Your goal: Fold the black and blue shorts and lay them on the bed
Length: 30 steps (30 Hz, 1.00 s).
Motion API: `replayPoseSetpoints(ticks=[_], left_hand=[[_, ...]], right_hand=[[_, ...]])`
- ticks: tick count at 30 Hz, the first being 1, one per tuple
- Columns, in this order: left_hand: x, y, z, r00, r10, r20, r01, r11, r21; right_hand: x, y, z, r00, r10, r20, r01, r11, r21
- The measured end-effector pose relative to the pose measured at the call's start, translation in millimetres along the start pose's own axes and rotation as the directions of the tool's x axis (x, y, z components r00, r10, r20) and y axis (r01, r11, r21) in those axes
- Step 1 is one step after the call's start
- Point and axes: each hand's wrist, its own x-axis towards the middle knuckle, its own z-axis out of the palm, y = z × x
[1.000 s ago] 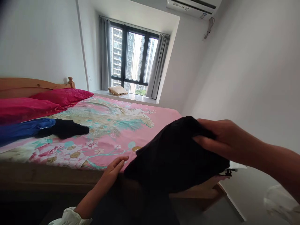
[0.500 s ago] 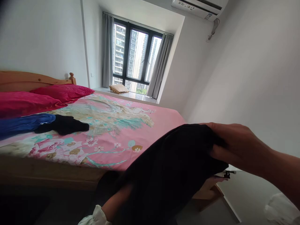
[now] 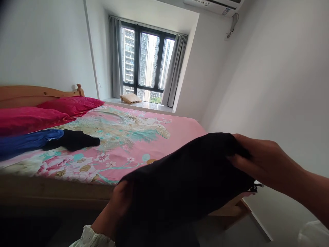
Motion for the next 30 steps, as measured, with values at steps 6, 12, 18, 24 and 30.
replayPoseSetpoints(ticks=[6,12,18,24,30], left_hand=[[6,37,-3.5,0.892,-0.298,0.339,0.398,0.873,-0.281],[38,50,-21.7,0.930,-0.233,0.284,0.195,0.969,0.154],[63,80,-37.8,0.907,0.387,0.168,-0.415,0.747,0.519],[67,107,-56.7,0.909,0.180,0.376,-0.326,0.869,0.373],[116,79,-63.4,0.926,0.079,0.368,-0.250,0.859,0.446]], right_hand=[[1,1,-4,0.999,0.040,0.013,-0.040,0.999,-0.004],[11,-11,3,1.000,0.018,-0.008,-0.018,0.999,0.029],[25,6,2,0.993,0.031,-0.110,-0.031,1.000,-0.004],[34,41,-10,0.995,0.084,-0.046,-0.083,0.996,0.016],[65,50,59,0.989,-0.077,0.125,0.036,0.952,0.304]])
